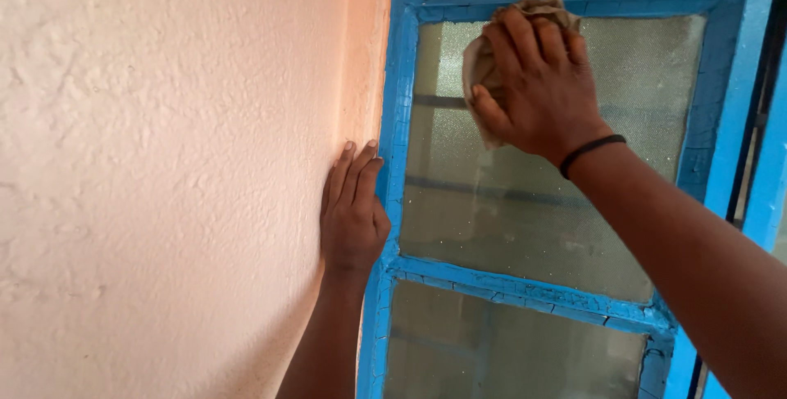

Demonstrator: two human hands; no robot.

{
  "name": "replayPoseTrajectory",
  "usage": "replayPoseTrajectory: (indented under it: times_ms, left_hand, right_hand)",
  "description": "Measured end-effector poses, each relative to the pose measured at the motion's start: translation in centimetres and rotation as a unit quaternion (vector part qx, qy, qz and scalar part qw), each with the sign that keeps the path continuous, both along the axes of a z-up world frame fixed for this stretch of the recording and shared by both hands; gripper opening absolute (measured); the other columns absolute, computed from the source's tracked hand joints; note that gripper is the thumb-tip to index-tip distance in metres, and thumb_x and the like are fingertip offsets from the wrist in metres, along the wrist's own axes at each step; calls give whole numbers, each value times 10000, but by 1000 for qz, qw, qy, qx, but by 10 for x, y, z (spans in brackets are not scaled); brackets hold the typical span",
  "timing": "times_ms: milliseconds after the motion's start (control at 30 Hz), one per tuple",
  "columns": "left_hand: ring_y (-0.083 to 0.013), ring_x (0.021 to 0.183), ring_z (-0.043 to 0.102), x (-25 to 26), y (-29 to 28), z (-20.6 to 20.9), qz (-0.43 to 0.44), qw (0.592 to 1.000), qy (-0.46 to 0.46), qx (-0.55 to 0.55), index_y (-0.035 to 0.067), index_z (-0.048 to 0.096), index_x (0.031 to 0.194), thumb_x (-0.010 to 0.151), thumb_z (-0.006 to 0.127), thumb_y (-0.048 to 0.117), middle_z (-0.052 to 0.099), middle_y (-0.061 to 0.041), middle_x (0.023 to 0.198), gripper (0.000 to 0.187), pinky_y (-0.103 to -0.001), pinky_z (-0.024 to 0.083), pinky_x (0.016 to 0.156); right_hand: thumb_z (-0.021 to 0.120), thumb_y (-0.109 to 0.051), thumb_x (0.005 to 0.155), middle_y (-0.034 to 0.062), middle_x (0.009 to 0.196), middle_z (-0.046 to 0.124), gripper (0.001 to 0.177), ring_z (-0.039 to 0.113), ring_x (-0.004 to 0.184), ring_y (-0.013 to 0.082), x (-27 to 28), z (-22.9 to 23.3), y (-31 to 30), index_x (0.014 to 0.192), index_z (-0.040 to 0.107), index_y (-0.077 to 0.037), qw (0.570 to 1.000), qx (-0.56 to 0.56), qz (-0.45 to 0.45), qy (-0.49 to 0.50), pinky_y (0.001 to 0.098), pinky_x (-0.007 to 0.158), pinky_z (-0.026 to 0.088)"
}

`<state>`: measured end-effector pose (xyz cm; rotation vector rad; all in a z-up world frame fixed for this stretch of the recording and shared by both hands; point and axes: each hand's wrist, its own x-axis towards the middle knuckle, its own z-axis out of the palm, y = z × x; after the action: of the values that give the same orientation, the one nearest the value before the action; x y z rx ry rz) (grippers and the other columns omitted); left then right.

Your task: The person sprays a cleaning solution onto a blue-framed window and wipes the glass panes with a cloth. They clean the window systematically, moving from the top to the bottom sections.

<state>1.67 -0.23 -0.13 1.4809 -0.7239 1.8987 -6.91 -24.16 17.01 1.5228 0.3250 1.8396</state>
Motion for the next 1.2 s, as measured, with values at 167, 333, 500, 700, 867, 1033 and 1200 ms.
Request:
replayPoseTrajectory:
  times_ms: [167, 333, 500, 700, 867, 1033, 1200]
  left_hand:
    - [-332, 1457, 479, 0, 0, 1, 7, 1000, 0, 4, 36, 657, 1245, 931, 442, -34, 598, -75, 1478, 387, -502, 374, 1223]
    - [-332, 1454, 486, 0, -1, -1, 6, 1000, -2, -3, 45, 653, 1247, 931, 443, -32, 599, -62, 1479, 388, -494, 391, 1211]
    - [-327, 1452, 493, 1, -1, -2, 10, 1000, -2, -8, 49, 653, 1249, 926, 450, -26, 599, -56, 1478, 389, -489, 402, 1208]
    - [-328, 1454, 490, -1, 0, -2, 9, 1000, -2, -4, 45, 653, 1259, 912, 452, -24, 595, -64, 1481, 407, -489, 394, 1209]
    - [-326, 1461, 488, -3, 0, 0, 3, 1000, -7, -3, 39, 649, 1263, 929, 453, -18, 596, -64, 1481, 392, -488, 395, 1207]
    - [-337, 1456, 484, -3, 0, -1, 12, 1000, -9, 3, 35, 646, 1262, 934, 452, -17, 590, -81, 1487, 385, -505, 387, 1212]
    - [-341, 1468, 472, -2, 0, -1, 14, 1000, -6, 10, 25, 641, 1276, 932, 443, -28, 583, -84, 1496, 401, -503, 381, 1226]
  right_hand:
    - [459, -548, 1067, 158, 1523, 462, 641, 438, 1370, 341, -22, -7, -24, 1492, 543, -76, 999, 41, 17, 25, 515, 1081, 336]
    - [452, -504, 1055, 171, 1522, 455, 629, 431, 1335, 366, -19, -11, -23, 1486, 542, -54, 997, 62, 36, 25, 555, 1121, 314]
    - [398, -478, 1098, 250, 1564, 410, 622, 409, 1408, 422, -3, -23, -15, 1503, 496, -15, 998, 61, 2, 6, 600, 1158, 281]
    - [342, -430, 1030, 262, 1659, 349, 726, 408, 1448, 413, 11, -88, 31, 1609, 428, 1, 990, 119, -68, 40, 591, 1164, 285]
    - [363, -423, 974, 215, 1607, 361, 710, 464, 1359, 348, -7, -139, 69, 1554, 410, -17, 988, 77, -92, 100, 550, 1125, 327]
    - [408, -389, 959, 185, 1583, 402, 679, 520, 1284, 295, -31, -141, 60, 1525, 432, -14, 979, -14, -68, 192, 498, 1051, 392]
    - [389, -362, 941, 152, 1587, 414, 644, 544, 1251, 267, -56, -132, 28, 1507, 441, -59, 964, -92, -85, 233, 489, 1000, 427]
